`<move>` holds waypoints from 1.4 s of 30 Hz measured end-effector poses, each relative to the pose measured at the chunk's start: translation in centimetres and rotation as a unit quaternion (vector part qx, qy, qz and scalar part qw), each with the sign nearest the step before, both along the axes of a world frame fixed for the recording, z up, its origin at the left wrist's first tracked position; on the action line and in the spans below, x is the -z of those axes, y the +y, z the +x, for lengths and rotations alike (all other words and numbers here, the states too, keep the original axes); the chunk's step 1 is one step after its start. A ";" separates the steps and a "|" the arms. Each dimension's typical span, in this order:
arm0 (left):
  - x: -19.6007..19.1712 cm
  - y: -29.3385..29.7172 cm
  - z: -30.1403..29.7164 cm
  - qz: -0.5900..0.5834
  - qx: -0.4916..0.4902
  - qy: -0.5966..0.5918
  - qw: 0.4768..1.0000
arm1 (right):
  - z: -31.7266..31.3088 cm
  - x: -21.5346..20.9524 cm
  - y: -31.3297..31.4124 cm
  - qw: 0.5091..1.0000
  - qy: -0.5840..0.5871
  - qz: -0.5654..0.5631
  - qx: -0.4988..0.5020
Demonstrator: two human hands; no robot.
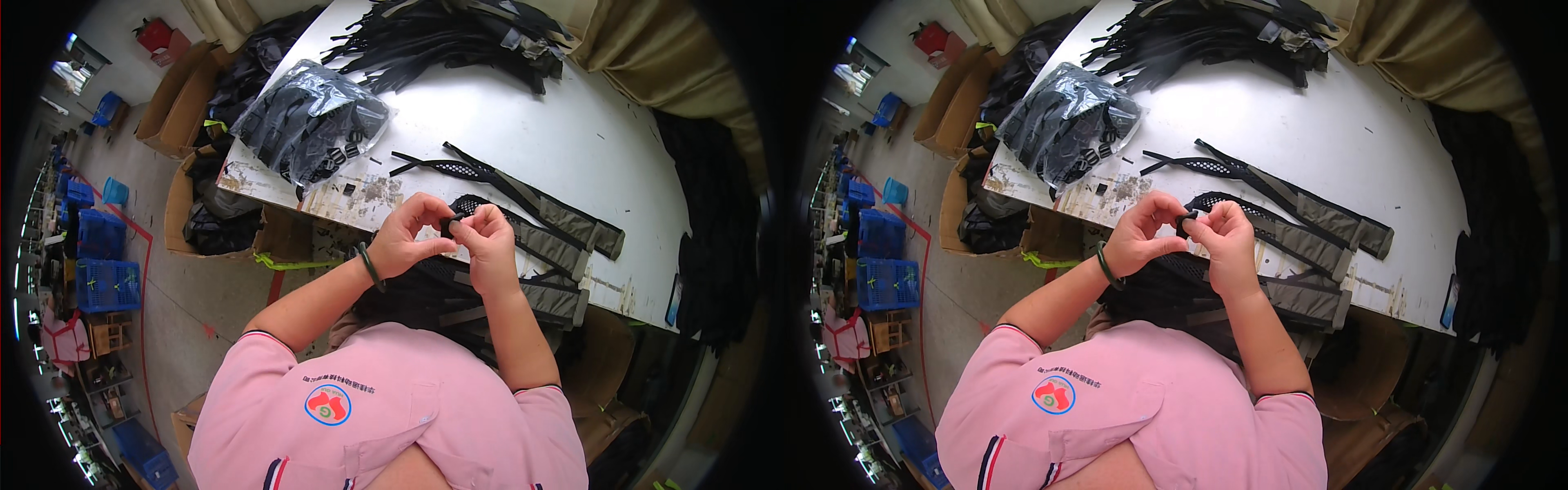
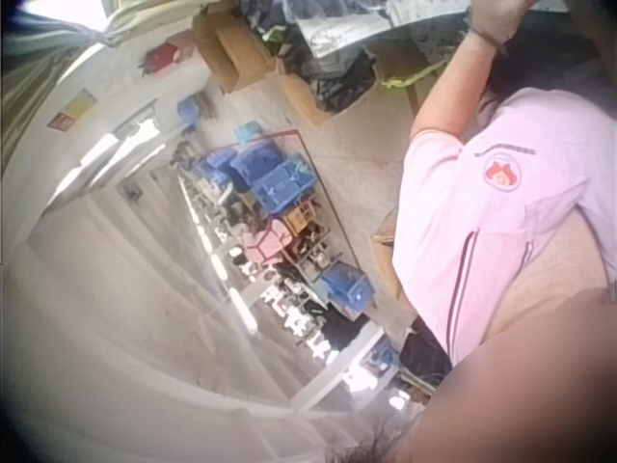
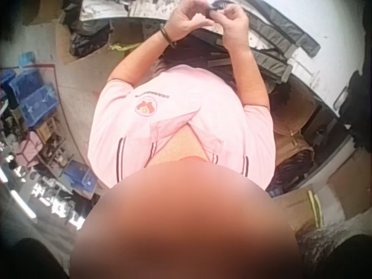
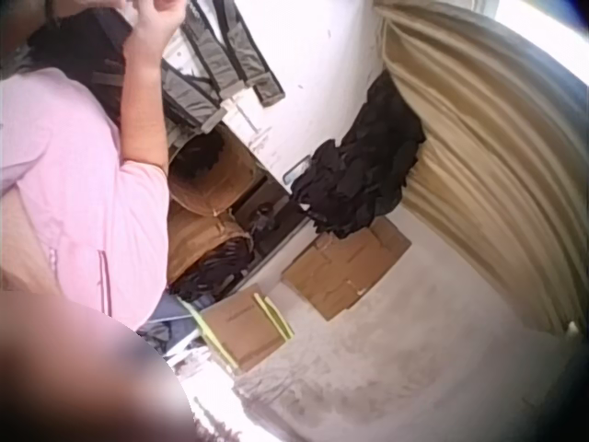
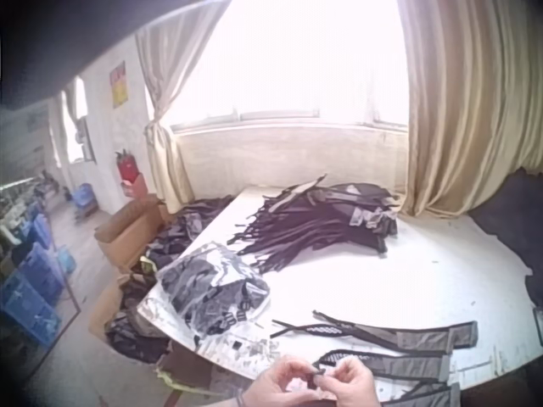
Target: The person is assembling black fabric bags or straps, attaching small plastic clips or buckles to the fabric components on a workbench.
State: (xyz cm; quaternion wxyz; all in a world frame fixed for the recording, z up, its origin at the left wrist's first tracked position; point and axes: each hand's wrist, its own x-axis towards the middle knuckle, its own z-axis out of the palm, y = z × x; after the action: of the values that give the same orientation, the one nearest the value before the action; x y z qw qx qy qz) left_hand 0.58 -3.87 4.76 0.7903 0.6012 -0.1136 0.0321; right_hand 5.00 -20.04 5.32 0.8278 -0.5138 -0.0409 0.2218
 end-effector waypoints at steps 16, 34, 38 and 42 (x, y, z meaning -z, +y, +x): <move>-1.5 2.0 0.2 0.207 0.016 -0.118 0.971 | 1.3 -5.2 -0.9 0.883 -0.293 -0.335 -0.152; 0.5 7.5 -9.4 0.073 0.038 0.415 0.906 | 2.3 -1.4 -10.5 0.715 -0.025 -0.487 -0.501; -1.7 8.2 -6.7 0.434 0.030 0.271 0.858 | 7.3 1.7 -9.5 0.725 -0.416 -0.549 -0.018; -1.1 6.3 -0.6 0.454 -0.078 0.060 0.886 | 10.6 5.8 -8.3 0.598 -0.473 -0.643 0.062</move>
State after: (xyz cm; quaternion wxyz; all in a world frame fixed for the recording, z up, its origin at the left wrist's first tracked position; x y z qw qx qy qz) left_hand 0.00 2.41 5.88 0.4312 0.9020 -0.0210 0.0029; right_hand 15.60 -28.33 -0.47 0.1590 -0.9476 -0.2420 -0.1352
